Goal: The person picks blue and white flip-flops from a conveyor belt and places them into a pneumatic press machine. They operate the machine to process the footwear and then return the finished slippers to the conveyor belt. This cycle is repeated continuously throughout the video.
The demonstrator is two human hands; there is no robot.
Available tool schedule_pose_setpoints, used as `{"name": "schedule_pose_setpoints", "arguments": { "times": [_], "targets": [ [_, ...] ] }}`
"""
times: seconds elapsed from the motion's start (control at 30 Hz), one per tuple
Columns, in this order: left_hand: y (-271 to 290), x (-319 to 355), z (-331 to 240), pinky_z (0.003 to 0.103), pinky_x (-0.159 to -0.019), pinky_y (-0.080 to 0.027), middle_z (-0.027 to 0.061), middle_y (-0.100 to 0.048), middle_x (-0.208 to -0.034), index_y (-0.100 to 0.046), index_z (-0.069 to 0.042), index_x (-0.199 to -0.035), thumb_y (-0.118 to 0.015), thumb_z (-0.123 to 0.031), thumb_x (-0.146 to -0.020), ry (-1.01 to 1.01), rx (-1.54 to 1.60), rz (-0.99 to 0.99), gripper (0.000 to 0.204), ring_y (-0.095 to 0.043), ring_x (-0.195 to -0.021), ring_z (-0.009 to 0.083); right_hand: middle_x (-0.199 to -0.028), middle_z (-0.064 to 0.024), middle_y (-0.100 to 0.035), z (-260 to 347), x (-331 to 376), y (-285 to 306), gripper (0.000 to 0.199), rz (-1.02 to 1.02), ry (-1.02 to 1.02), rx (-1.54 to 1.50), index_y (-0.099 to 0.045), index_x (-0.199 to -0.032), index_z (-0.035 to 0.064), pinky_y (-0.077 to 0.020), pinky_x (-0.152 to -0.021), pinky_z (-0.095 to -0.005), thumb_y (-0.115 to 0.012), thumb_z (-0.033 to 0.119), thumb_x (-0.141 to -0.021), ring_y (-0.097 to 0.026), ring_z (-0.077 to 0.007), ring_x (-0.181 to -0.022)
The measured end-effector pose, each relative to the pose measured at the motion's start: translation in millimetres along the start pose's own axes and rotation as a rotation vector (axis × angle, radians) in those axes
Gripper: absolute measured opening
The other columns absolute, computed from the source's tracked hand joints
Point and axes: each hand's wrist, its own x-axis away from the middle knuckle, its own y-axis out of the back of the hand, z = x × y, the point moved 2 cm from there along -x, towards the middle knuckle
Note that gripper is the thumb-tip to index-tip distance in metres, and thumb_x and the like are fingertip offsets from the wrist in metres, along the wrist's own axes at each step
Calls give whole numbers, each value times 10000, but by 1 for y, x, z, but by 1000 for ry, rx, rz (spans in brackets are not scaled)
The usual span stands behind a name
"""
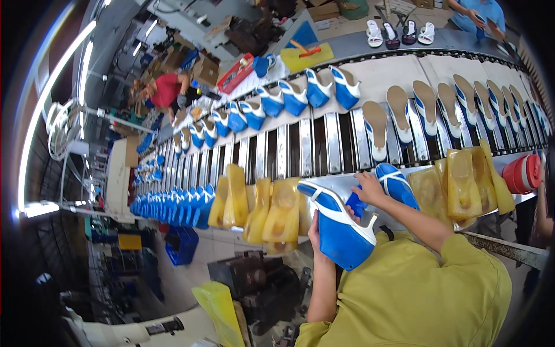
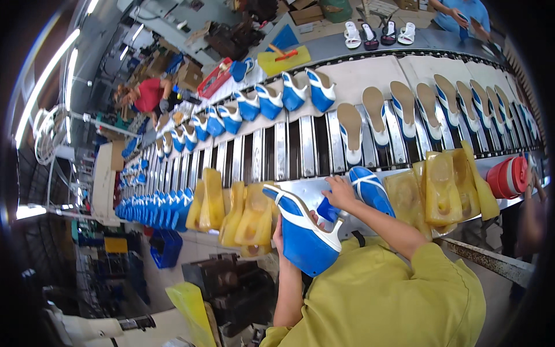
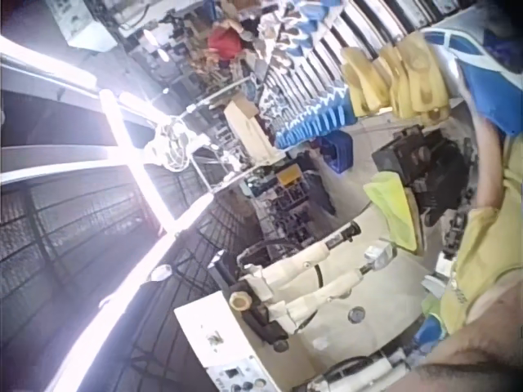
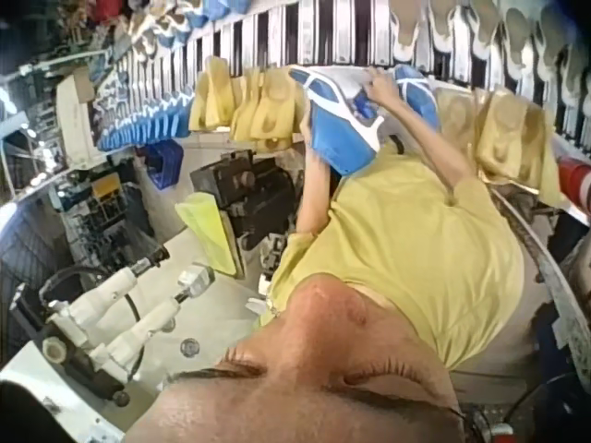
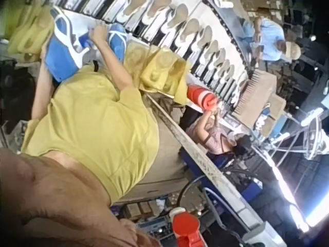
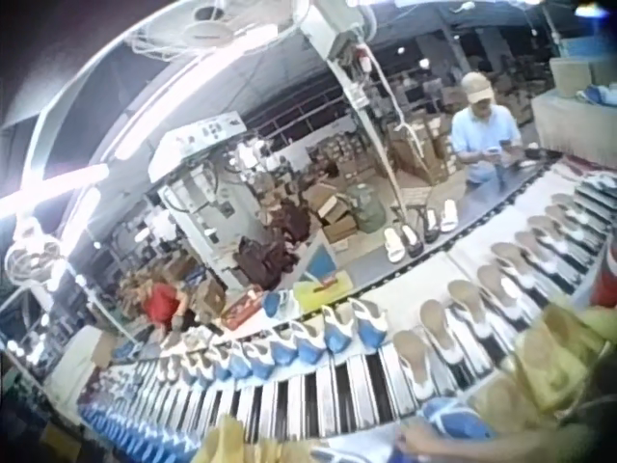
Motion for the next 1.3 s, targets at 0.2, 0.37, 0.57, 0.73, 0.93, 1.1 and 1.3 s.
{"name": "schedule_pose_setpoints", "arguments": {
  "times": [0.2, 0.37, 0.57, 0.73, 0.93, 1.1, 1.3],
  "targets": [
    [12, -66, -30, 465, -920, -543, 226, -626, -1234, -493, 23, -1348, -463, -461, -1010, -46, -357, -112, 590, -648, -1072, 350, -1205, -125, -577, -1, 19, 78, 815, 1027, -296, -1450, -344, -1487, 107, -511, -918, -453, -457, 683, -921, -588, -269, -1144],
    [1, -165, -12, 430, -908, -550, 186, -677, -1117, -561, 22, -1256, -525, -436, -989, 111, -455, -196, 531, -679, -997, 300, -1257, -85, -550, 1, 27, 108, 723, 361, -447, -1520, -330, -1464, 130, -546, -863, -425, -549, 585, -948, -599, -195, -1087],
    [-40, -263, 58, 395, -982, -505, 140, -603, -1280, -482, -48, -1378, -480, -560, -984, 147, -690, -178, 647, -613, -1145, 262, -1055, -34, -613, -23, 10, 140, 424, -326, -551, -1761, -548, -1232, 110, -553, -799, -322, -611, 434, -965, -620, -121, -930],
    [28, -327, 62, 445, -1038, -430, 225, -498, -1369, -291, -23, -1504, -640, -545, -891, -182, -1600, -364, 878, -527, -1225, 368, -1167, -119, -627, -50, -52, 196, 591, -581, -488, -1512, -505, -1301, -8, -543, -873, -332, -660, 431, -937, -648, -183, -1010],
    [38, -372, 80, 489, -1012, -450, 336, -423, -1371, 23, -19, -1549, -851, -368, -697, -50, -2127, -645, 1269, -496, -1205, 488, -1162, -197, -632, -89, -176, 221, 744, -988, -509, -812, -495, -1314, -105, -481, -907, -342, -743, 418, -847, -627, -236, -1025],
    [9, -391, 52, 461, -1000, -471, 316, -472, -1355, 26, -44, -1557, -857, -315, -674, 121, -2084, -543, 1277, -562, -1152, 479, -1142, -220, -664, -97, -260, 223, 761, -924, -588, -601, -534, -1297, -86, -487, -912, -367, -746, 452, -802, -644, -265, -1062],
    [65, -373, -12, 379, -994, -472, 227, -548, -1325, 29, -61, -1562, -873, -248, -683, -91, -1861, -307, 1273, -611, -1128, 290, -1220, -233, -640, -136, -350, 168, 756, -806, -609, -868, -515, -1346, -55, -478, -965, -379, -728, 431, -808, -624, -317, -1130]
  ]
}}
